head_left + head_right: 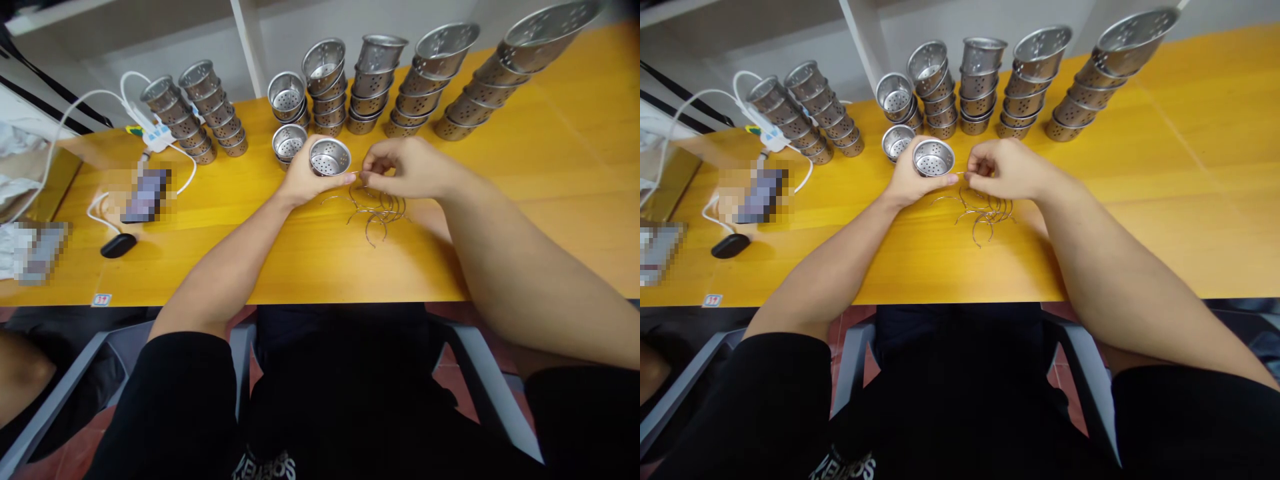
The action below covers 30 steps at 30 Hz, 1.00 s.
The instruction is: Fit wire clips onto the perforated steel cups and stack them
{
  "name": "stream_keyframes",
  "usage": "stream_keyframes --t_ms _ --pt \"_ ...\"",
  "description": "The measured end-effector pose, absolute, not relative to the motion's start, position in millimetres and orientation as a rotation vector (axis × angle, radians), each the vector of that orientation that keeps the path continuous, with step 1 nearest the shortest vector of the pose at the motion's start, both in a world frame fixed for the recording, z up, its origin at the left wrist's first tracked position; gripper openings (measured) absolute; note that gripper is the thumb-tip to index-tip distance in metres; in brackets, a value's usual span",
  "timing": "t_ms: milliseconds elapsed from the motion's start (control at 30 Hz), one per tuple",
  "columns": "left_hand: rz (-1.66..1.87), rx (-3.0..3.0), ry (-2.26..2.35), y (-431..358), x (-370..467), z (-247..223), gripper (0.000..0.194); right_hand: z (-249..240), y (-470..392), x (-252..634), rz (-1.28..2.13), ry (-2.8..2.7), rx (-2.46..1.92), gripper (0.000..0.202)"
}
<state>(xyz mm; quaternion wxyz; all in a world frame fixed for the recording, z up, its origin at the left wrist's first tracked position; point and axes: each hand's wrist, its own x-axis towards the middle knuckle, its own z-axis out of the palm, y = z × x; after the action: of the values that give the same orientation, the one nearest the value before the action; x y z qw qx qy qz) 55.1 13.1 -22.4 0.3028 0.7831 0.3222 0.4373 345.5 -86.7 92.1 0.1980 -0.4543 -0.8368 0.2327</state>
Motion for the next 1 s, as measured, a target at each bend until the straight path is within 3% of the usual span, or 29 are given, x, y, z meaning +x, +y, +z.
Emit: stream_keyframes --t_ms 167,367,633,1000 --pt "1.141 2.101 0.823 19.3 52.7 -32.2 0.123 90.9 -87.2 343.8 0.589 -2.336 -1.336 0.047" --pt "1.159 2.109 0.799 27.7 47.7 -42.6 0.136 74.9 -77.9 350.0 0.471 -2.258 -1.292 0.043" --pt "1.096 2.15 0.782 15.1 48.5 -24.4 0.111 68.2 -75.5 352.6 0.49 -2.107 -1.334 0.049" --pt "1.166 2.114 0.827 26.4 47.2 -39.4 0.116 53.2 -65.9 350.1 0.52 -2.069 -1.311 0.021"
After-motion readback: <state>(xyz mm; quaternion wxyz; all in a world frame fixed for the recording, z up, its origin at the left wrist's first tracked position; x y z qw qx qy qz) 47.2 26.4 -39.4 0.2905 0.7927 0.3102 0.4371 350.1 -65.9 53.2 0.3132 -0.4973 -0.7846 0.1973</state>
